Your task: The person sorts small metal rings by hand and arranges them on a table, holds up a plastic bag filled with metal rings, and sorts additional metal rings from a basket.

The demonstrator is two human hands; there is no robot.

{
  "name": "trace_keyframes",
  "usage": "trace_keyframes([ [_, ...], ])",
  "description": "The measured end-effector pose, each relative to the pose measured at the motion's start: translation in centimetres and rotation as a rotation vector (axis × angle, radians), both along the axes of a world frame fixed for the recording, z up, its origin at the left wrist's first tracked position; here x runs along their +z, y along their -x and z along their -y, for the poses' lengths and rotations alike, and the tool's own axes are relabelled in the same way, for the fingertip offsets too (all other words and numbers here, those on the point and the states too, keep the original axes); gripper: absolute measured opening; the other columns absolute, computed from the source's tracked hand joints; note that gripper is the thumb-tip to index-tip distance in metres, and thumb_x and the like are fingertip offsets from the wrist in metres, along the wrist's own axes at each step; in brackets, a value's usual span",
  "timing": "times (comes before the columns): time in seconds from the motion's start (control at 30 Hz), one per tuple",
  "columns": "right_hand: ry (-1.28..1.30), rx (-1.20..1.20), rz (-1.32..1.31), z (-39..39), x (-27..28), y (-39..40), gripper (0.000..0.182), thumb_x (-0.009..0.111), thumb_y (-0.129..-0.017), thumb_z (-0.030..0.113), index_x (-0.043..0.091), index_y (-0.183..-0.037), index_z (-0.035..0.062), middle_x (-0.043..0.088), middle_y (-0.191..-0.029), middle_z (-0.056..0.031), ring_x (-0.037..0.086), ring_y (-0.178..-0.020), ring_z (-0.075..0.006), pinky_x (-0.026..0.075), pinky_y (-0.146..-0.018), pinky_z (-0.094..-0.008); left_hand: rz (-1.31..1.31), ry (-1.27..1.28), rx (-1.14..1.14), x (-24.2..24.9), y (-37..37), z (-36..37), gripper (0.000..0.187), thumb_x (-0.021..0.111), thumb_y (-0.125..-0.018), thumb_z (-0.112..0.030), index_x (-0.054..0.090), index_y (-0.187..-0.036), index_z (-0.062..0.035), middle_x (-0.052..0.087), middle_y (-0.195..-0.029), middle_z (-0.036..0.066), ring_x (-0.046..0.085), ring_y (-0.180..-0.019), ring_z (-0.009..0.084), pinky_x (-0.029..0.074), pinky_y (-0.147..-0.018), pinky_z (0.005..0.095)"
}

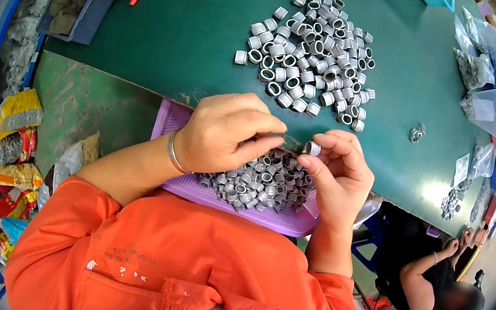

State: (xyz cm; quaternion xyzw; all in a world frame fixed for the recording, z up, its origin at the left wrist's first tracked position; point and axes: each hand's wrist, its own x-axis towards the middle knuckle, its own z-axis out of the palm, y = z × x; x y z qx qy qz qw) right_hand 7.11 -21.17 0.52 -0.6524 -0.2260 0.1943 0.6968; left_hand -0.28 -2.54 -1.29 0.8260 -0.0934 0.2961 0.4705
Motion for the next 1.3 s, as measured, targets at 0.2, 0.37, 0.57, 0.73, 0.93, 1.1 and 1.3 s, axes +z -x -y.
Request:
trace_keyframes([
  [0.2,-0.002,0.044,-0.090,-0.7,0.2,0.9,0.028,0.074,-0.068,-0.008,0.061,-0.092,-0.0039,0.057,-0.091,-0.0073,0.057,-0.070,-0.0084,0.048,-0.060,-0.0191,-0.016,0.031,-0.113,-0.2,0.2,0.3,0.031,0.078,-0.064,-0.007,0.065,-0.092,-0.0025,0.063,-0.078,0.009,0.060,-0.063,0.0207,0.047,-0.052,0.0281],
  [0.37,-0.006,0.055,-0.094,-0.8,0.1,1.3,0.027,0.078,-0.066,-0.005,0.057,-0.082,-0.0024,0.061,-0.084,-0.0082,0.057,-0.069,-0.0085,0.048,-0.060,-0.0208,-0.003,0.016,-0.128,-0.4,0.2,0.2,0.027,0.077,-0.065,-0.007,0.066,-0.090,-0.0031,0.062,-0.077,0.009,0.060,-0.063,0.0210,0.047,-0.052,0.0284],
  [0.57,0.011,0.011,0.057,-0.9,-0.5,1.6,0.027,0.078,-0.065,-0.005,0.057,-0.082,-0.0019,0.061,-0.083,-0.0086,0.057,-0.069,-0.0102,0.048,-0.060,-0.0218,0.012,-0.009,-0.129,-0.5,0.2,0.2,0.025,0.074,-0.067,-0.003,0.067,-0.090,-0.0026,0.062,-0.077,0.009,0.061,-0.063,0.0218,0.048,-0.053,0.0290],
  [0.73,-0.022,-0.054,0.051,-1.5,-0.4,2.1,0.026,0.076,-0.067,-0.006,0.057,-0.082,-0.0007,0.060,-0.082,-0.0081,0.058,-0.072,-0.0118,0.049,-0.060,-0.0231,0.012,0.008,-0.122,-0.2,0.1,0.2,0.024,0.073,-0.068,-0.001,0.067,-0.091,-0.0021,0.063,-0.078,0.009,0.061,-0.064,0.0219,0.048,-0.054,0.0296],
  [0.93,0.110,-0.098,0.356,-1.4,0.1,2.1,0.027,0.077,-0.065,-0.005,0.057,-0.082,0.0010,0.060,-0.081,-0.0090,0.059,-0.069,-0.0158,0.049,-0.059,-0.0249,-0.086,0.021,-0.188,0.8,0.3,-0.3,0.024,0.071,-0.072,-0.001,0.067,-0.095,-0.0006,0.063,-0.081,0.011,0.061,-0.068,0.0227,0.049,-0.059,0.0295],
  [1.1,0.146,0.017,0.601,-1.6,1.3,2.2,0.023,0.075,-0.066,-0.003,0.062,-0.085,0.0007,0.064,-0.080,-0.0106,0.062,-0.072,-0.0229,0.050,-0.062,-0.0293,-0.375,0.283,-0.290,2.1,1.4,-0.8,0.018,0.069,-0.076,-0.002,0.066,-0.093,0.0004,0.065,-0.087,0.010,0.060,-0.071,0.0163,0.048,-0.062,0.0251],
  [1.3,0.448,-0.147,0.785,-2.7,0.5,-1.1,0.024,0.066,-0.073,-0.005,0.062,-0.096,0.0006,0.056,-0.087,-0.0129,0.057,-0.074,-0.0269,0.047,-0.064,-0.0336,-0.642,0.838,-0.277,2.5,2.5,-1.9,0.015,0.054,-0.085,-0.001,0.057,-0.099,0.0018,0.055,-0.083,0.002,0.046,-0.062,0.0037,0.037,-0.054,0.0166],
])
